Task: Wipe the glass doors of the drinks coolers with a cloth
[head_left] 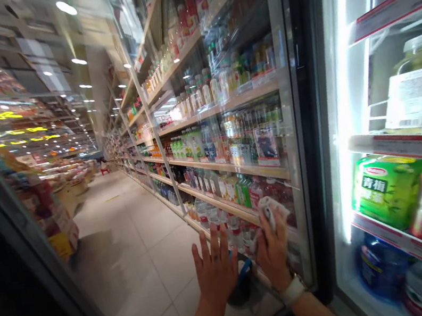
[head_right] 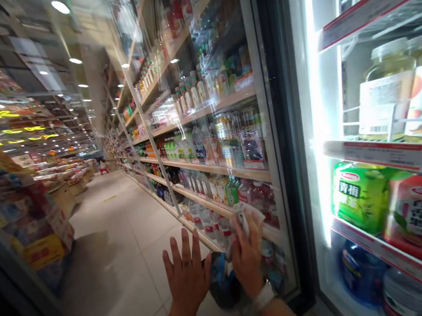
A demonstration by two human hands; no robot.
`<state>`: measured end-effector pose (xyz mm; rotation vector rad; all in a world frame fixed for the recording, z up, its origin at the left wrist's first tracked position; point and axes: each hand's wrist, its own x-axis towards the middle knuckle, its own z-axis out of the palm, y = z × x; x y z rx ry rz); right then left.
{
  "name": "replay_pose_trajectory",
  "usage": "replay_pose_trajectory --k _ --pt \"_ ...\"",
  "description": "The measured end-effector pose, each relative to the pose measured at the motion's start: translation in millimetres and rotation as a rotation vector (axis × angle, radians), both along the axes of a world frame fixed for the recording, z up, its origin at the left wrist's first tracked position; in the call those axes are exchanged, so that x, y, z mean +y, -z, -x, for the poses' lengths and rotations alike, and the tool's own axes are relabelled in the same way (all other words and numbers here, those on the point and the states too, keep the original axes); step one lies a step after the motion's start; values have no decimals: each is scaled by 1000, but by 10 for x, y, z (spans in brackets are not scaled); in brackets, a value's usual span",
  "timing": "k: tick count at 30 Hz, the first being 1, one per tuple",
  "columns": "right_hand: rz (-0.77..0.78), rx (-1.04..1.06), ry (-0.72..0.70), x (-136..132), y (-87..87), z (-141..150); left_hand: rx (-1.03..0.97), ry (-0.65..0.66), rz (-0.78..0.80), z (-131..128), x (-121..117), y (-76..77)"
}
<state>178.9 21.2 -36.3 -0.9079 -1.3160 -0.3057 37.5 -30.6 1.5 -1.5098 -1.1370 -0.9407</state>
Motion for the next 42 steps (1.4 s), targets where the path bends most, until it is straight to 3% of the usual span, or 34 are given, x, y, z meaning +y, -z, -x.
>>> replay_pose_trajectory --k 3,6,9,13,17,20,24,26,29,32,36,39,42 --pt "-66 -275 -42 -159 100 197 3 -2 20 6 -13 0" --pt "-163 -376 -52 -122 117 108 7 -8 32 15 -24 5" --pt "-119 -241 -18 75 38 -211 8 -21 41 19 -25 15" --pt "-12 125 68 322 -73 -605 3 -21 25 16 -12 34" --pt "32 221 67 278 -23 -499 -5 -27 29 3 -15 28" --pt "38 38 -20 52 110 -147 -4 -25 28 -4 -25 6" --pt "-112 -380 -145 -188 250 167 1 -4 49 22 -19 14" --pt "-181 -453 -152 -179 248 144 4 11 57 41 -21 37" --pt "-182 -374 -108 -31 164 -66 -24 22 68 26 -62 41" --pt "-100 -186 -37 161 61 -344 -36 79 66 -86 -110 -91" --pt "-50 93 51 348 -8 -623 64 143 34 -353 -19 -488" --pt "-17 263 73 403 -17 -682 100 72 70 -507 158 -730" --pt "12 346 64 352 -14 -561 158 1 80 -546 290 -784"
